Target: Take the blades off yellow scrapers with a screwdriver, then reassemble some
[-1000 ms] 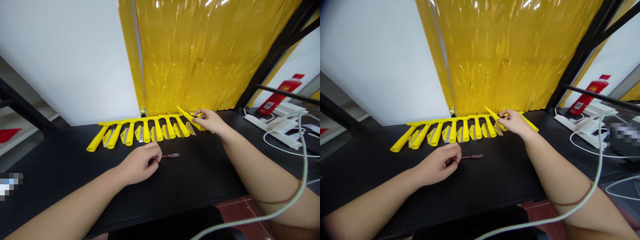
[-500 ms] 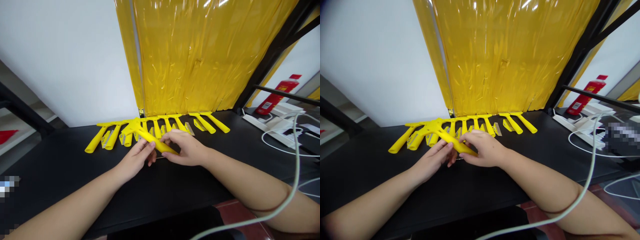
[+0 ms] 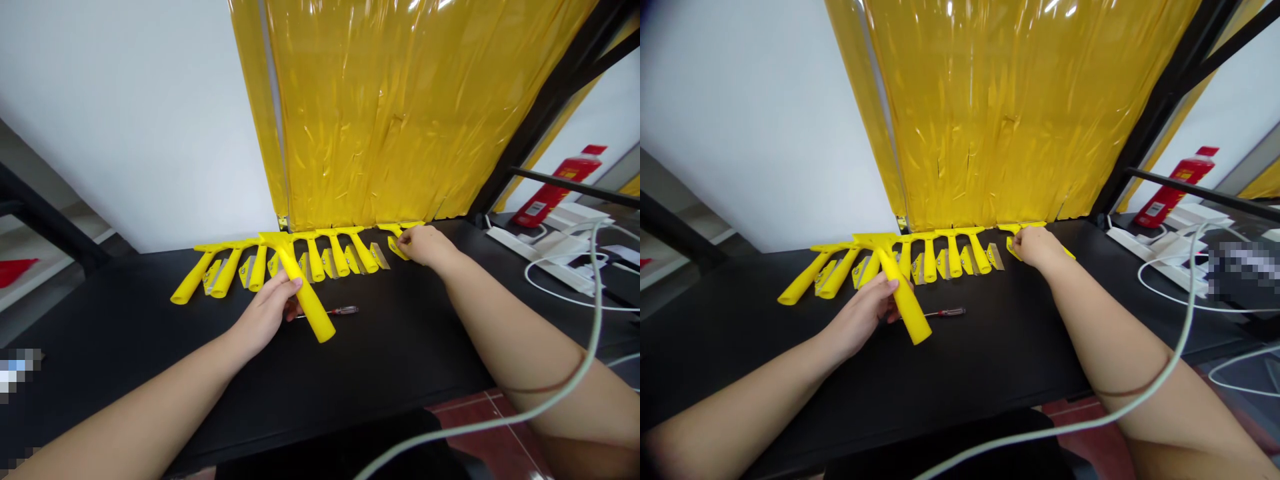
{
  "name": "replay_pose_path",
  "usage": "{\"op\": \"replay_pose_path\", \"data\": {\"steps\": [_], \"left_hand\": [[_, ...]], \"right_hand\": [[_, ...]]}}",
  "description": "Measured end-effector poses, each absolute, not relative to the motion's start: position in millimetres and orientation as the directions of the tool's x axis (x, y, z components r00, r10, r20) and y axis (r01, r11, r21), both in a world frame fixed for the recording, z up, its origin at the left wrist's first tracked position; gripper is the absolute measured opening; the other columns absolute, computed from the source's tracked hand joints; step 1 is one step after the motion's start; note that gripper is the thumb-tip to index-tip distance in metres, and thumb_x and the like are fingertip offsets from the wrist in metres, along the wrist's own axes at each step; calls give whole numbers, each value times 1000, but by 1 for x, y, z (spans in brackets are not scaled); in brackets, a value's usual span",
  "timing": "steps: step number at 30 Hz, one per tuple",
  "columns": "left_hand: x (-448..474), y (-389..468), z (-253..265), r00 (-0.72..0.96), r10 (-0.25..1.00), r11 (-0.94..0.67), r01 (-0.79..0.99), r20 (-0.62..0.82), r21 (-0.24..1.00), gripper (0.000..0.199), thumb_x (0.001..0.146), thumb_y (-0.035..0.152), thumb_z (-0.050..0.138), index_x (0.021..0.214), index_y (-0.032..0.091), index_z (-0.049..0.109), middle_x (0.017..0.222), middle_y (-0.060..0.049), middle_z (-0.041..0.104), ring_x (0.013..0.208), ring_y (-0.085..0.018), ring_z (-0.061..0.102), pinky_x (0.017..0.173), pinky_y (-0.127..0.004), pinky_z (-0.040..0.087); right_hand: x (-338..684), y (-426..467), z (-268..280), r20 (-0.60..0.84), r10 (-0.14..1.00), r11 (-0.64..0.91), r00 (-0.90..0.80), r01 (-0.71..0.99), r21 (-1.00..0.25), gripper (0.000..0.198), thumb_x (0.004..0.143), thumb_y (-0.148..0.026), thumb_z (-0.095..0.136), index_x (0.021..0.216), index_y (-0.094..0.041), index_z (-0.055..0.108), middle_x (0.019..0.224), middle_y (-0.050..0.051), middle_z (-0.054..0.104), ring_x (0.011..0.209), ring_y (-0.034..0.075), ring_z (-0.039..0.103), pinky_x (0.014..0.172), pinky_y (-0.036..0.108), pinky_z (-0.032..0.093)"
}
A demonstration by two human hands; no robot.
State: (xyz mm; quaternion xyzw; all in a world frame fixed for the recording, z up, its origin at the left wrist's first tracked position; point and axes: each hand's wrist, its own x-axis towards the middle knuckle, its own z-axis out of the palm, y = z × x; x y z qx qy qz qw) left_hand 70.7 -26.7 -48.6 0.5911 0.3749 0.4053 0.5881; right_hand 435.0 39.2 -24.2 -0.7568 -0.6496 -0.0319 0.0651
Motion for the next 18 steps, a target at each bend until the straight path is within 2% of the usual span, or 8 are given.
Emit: {"op": "replay_pose_path", "data": {"steps": [8, 14, 18], "left_hand": [[70, -27, -48, 403, 915, -10, -16, 15, 1000, 34, 97, 52, 60, 96, 18, 61, 78, 0, 57, 64, -13, 52, 53, -25, 35], [69, -27, -49, 391, 920, 5, 6, -7, 1000, 35, 96, 53, 61, 93, 18, 57, 76, 1, 54, 64, -13, 50, 54, -25, 33], [70, -28, -48, 382, 924, 18, 7, -20, 1000, 36, 94, 54, 62, 91, 18, 56, 76, 1, 54, 64, -13, 49, 54, -25, 33]], "right_hand": [[425, 40, -24, 31, 992, -119, 119, 993, 6, 27, 94, -30, 59, 99, -21, 84, 107, 15, 80, 99, 32, 74, 77, 36, 52], [417, 21, -5, -126, 992, -25, 28, 999, 30, 12, 81, -21, 71, 73, -21, 80, 80, 10, 78, 79, 26, 72, 67, 31, 46], [409, 4, 3, -266, 962, 61, -58, 998, 1, 11, 76, -17, 73, 68, -23, 77, 70, 5, 74, 70, 23, 70, 62, 31, 44]]}}
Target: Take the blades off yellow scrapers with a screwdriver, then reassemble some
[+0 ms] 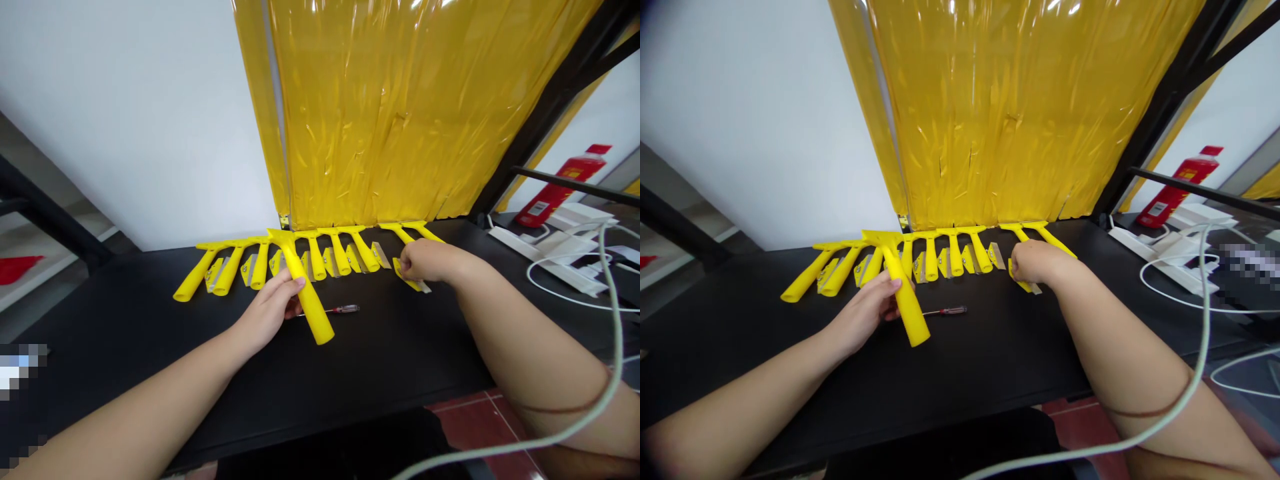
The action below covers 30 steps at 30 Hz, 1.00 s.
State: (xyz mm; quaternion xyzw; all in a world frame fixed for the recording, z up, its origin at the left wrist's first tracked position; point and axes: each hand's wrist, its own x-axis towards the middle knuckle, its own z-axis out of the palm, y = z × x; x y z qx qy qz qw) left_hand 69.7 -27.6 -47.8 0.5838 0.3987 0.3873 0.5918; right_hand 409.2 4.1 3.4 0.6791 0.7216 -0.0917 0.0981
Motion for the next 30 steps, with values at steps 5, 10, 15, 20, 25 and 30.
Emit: {"op": "replay_pose_path", "data": {"steps": [5, 10, 15, 20, 25, 30], "left_hand": [[71, -29, -46, 387, 922, 17, 4, -18, 1000, 35, 93, 53, 62, 92, 18, 58, 76, 1, 54, 64, -13, 48, 53, -25, 32], [71, -30, -44, 390, 921, 12, 11, -15, 1000, 34, 93, 52, 61, 94, 18, 59, 74, 1, 54, 63, -12, 47, 53, -25, 32], [71, -31, -41, 396, 918, 27, -15, -18, 1000, 32, 92, 51, 62, 92, 19, 56, 75, 2, 52, 62, -11, 45, 53, -24, 31], [72, -31, -40, 388, 921, 39, -18, -29, 999, 32, 92, 50, 62, 96, 19, 58, 77, 1, 54, 62, -12, 46, 53, -24, 31], [73, -31, -40, 377, 926, 27, -16, -19, 1000, 34, 90, 52, 64, 95, 19, 57, 75, 1, 53, 61, -12, 45, 52, -24, 31], [72, -30, -41, 370, 929, 42, -16, -33, 999, 35, 90, 53, 65, 94, 19, 57, 76, 1, 53, 63, -12, 46, 53, -23, 32]], "right_hand": [[380, -27, 9, -292, 918, 280, -267, 960, 4, 12, 77, -12, 70, 68, -20, 74, 72, 5, 73, 65, 20, 66, 60, 30, 40], [344, -50, 9, -207, 859, 481, -468, 877, 12, 17, 84, -12, 66, 69, -18, 72, 73, 6, 73, 69, 21, 68, 66, 32, 42], [335, -42, 0, -110, 783, 603, -613, 790, -112, 18, 87, -8, 63, 86, -18, 78, 92, 7, 77, 83, 22, 71, 78, 32, 49], [336, -31, -12, -3, 686, 695, -727, 658, -290, 20, 83, -2, 64, 88, -18, 75, 97, 7, 75, 91, 22, 70, 83, 31, 52], [334, -33, -16, 40, 619, 735, -784, 560, -383, 18, 86, -4, 65, 87, -20, 72, 95, 4, 73, 89, 20, 68, 84, 31, 53], [354, -23, -4, 197, 683, 715, -704, 589, -376, 10, 90, -13, 64, 89, -20, 71, 94, 4, 73, 88, 19, 67, 82, 30, 50]]}}
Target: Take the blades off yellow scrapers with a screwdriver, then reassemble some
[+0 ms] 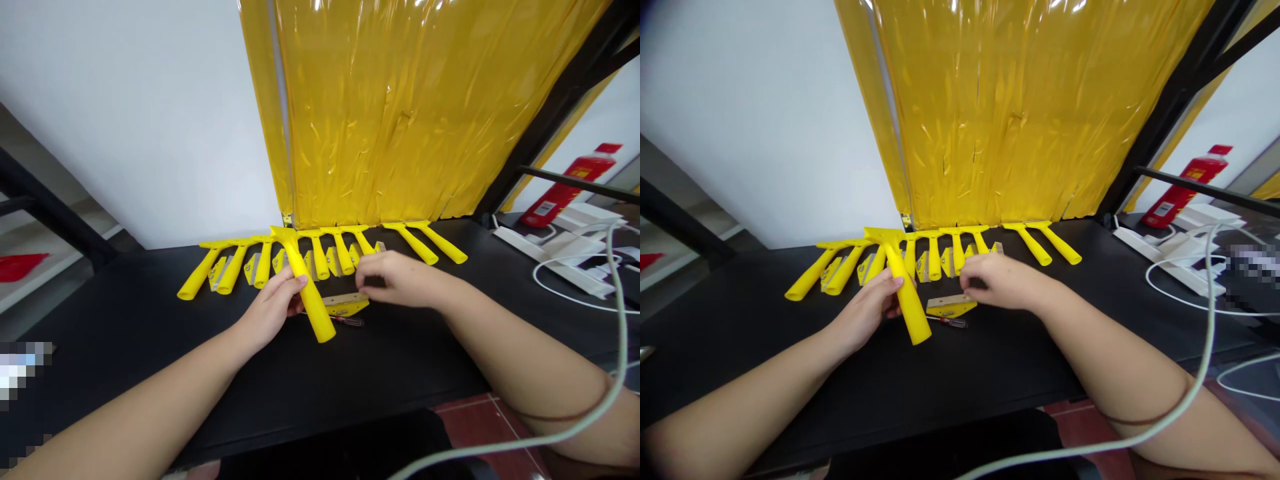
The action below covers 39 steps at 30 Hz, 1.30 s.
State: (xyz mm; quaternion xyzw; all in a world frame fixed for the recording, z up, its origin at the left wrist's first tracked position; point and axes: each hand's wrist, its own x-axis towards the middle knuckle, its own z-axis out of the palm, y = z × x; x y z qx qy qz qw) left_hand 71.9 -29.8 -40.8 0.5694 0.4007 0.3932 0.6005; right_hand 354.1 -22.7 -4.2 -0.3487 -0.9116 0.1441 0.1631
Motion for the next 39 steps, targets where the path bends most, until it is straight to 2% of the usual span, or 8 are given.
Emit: {"op": "replay_pose_path", "data": {"steps": [3, 5, 9, 18, 25, 32, 35, 39], "left_hand": [[72, -30, -41, 375, 927, 31, -10, -25, 999, 34, 90, 53, 64, 93, 19, 59, 76, 1, 53, 62, -12, 45, 53, -23, 32], [72, -29, -41, 376, 926, 21, -7, -17, 1000, 33, 91, 52, 63, 94, 19, 60, 75, 1, 52, 61, -12, 44, 52, -24, 32], [72, -28, -42, 372, 928, 13, -6, -10, 1000, 31, 92, 50, 62, 93, 19, 60, 75, 0, 53, 60, -12, 44, 52, -24, 32], [73, -30, -39, 364, 931, 9, 12, -12, 1000, 32, 90, 51, 62, 92, 19, 59, 74, 1, 53, 59, -13, 44, 53, -25, 33], [72, -30, -39, 365, 931, 19, 12, -22, 1000, 31, 90, 51, 62, 91, 20, 58, 75, 0, 53, 62, -13, 45, 54, -25, 33], [66, -25, -44, 324, 946, 2, 38, -14, 999, 28, 89, 48, 57, 93, 21, 60, 81, -2, 57, 68, -18, 51, 56, -27, 37], [65, -23, -46, 313, 950, -7, 36, -5, 999, 27, 86, 47, 55, 91, 20, 61, 83, -3, 58, 71, -19, 51, 57, -28, 38], [68, -23, -43, 311, 950, 24, -73, -1, 997, 22, 79, 41, 56, 87, 20, 60, 85, -4, 58, 76, -19, 54, 66, -30, 44]], "right_hand": [[380, -3, -4, 306, 851, 508, -427, 817, -274, 8, 89, -17, 64, 90, -19, 72, 92, 6, 74, 84, 20, 67, 78, 30, 48], [396, 12, -10, 237, 924, 351, -299, 911, -215, 8, 86, -21, 67, 91, -19, 73, 93, 7, 75, 83, 21, 68, 75, 31, 47], [415, 30, -24, 87, 963, 266, -254, 947, -180, 11, 83, -26, 71, 92, -20, 74, 99, 8, 77, 88, 23, 69, 76, 31, 48], [418, 38, -34, 34, 952, 304, -303, 934, -185, 20, 88, -26, 70, 106, -19, 76, 114, 12, 77, 103, 27, 71, 90, 36, 53], [420, 38, -35, 19, 959, 280, -281, 941, -189, 23, 86, -22, 68, 107, -21, 75, 113, 9, 77, 99, 24, 71, 87, 33, 52], [402, 20, -21, 361, 853, 491, -376, 811, -317, 17, 90, -25, 64, 104, -18, 73, 94, 6, 72, 76, 18, 61, 72, 30, 47], [380, 5, -17, 280, 771, 631, -572, 633, -448, 15, 92, -30, 69, 101, -19, 74, 93, 5, 73, 78, 17, 62, 73, 29, 48], [352, -12, -20, 104, 689, 654, -717, 553, -517, 17, 90, -24, 73, 105, -19, 76, 101, 5, 74, 85, 17, 67, 76, 29, 52]]}}
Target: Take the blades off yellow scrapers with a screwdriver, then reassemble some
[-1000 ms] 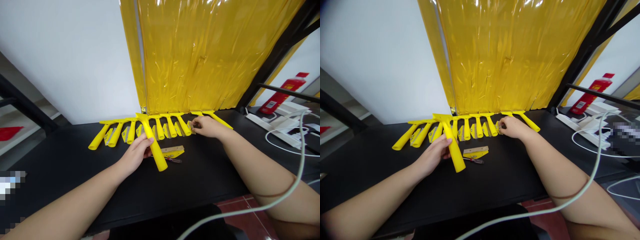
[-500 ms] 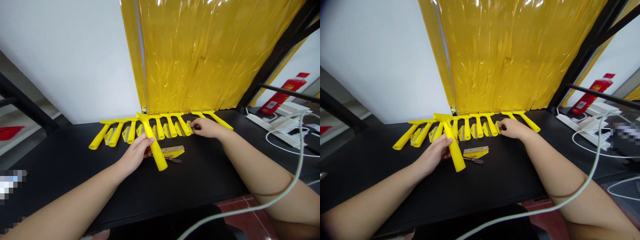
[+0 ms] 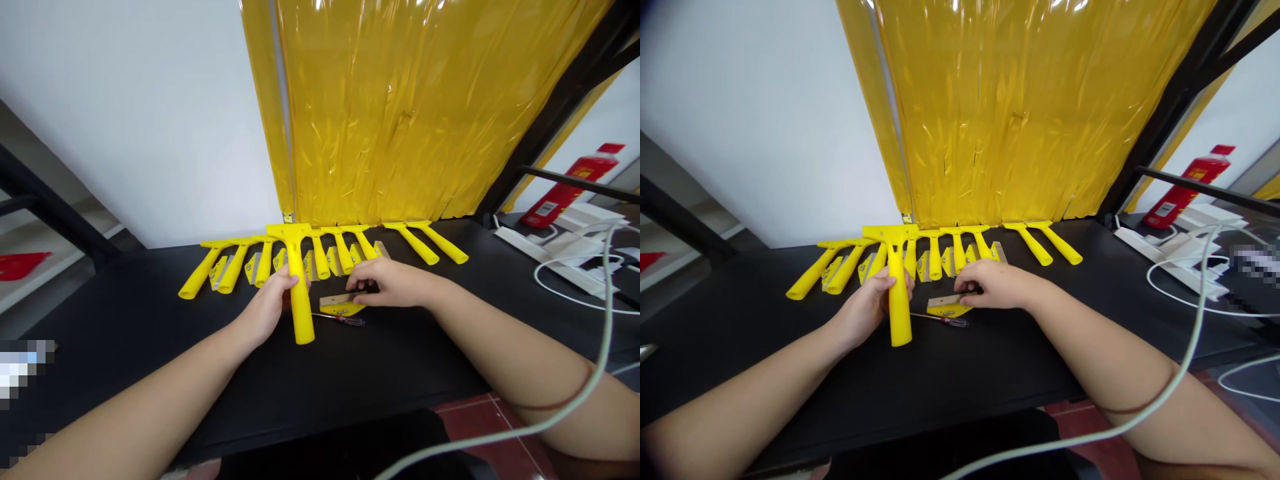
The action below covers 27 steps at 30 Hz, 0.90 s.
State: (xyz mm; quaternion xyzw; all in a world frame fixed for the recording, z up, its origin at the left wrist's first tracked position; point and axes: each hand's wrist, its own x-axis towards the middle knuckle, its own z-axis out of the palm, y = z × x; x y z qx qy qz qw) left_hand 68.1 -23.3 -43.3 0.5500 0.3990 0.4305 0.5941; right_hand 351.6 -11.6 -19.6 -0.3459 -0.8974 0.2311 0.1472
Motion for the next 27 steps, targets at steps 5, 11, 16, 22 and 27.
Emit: {"op": "replay_pose_path", "data": {"steps": [5, 11, 16, 22, 27], "left_hand": [[73, -26, -37, 334, 943, 60, -151, -6, 987, 20, 77, 37, 54, 87, 20, 59, 82, -4, 59, 72, -20, 56, 67, -33, 48], [74, -26, -36, 336, 942, 32, -133, 14, 991, 19, 78, 36, 53, 85, 20, 59, 81, -5, 59, 71, -19, 55, 67, -33, 48], [73, -26, -37, 346, 938, 36, -145, 17, 989, 17, 79, 35, 52, 84, 20, 59, 80, -4, 59, 69, -19, 54, 65, -32, 48], [72, -23, -40, 379, 925, 40, -187, 35, 982, 17, 80, 34, 53, 85, 19, 59, 80, -3, 59, 69, -18, 52, 65, -31, 46], [71, -23, -42, 380, 925, 49, -174, 21, 983, 18, 80, 34, 54, 84, 18, 60, 80, -2, 57, 71, -18, 53, 66, -31, 45]], "right_hand": [[338, -20, -22, 45, 682, 645, -730, 571, -508, 19, 87, -13, 70, 104, -18, 78, 98, 5, 75, 81, 15, 66, 73, 26, 52], [332, -25, -20, 25, 727, 594, -686, 611, -523, 24, 85, -9, 66, 106, -17, 76, 93, 4, 76, 78, 15, 68, 71, 26, 53], [338, -20, -19, 47, 755, 583, -654, 636, -506, 24, 84, -6, 65, 103, -17, 74, 88, 3, 76, 75, 15, 68, 70, 26, 51], [344, -20, -17, 88, 703, 663, -706, 606, -439, 13, 88, -17, 71, 101, -19, 74, 100, 5, 74, 88, 18, 66, 78, 30, 51], [339, -27, -15, -20, 667, 655, -745, 599, -461, 19, 84, -20, 78, 103, -20, 76, 99, 5, 73, 86, 19, 66, 77, 30, 50]]}}
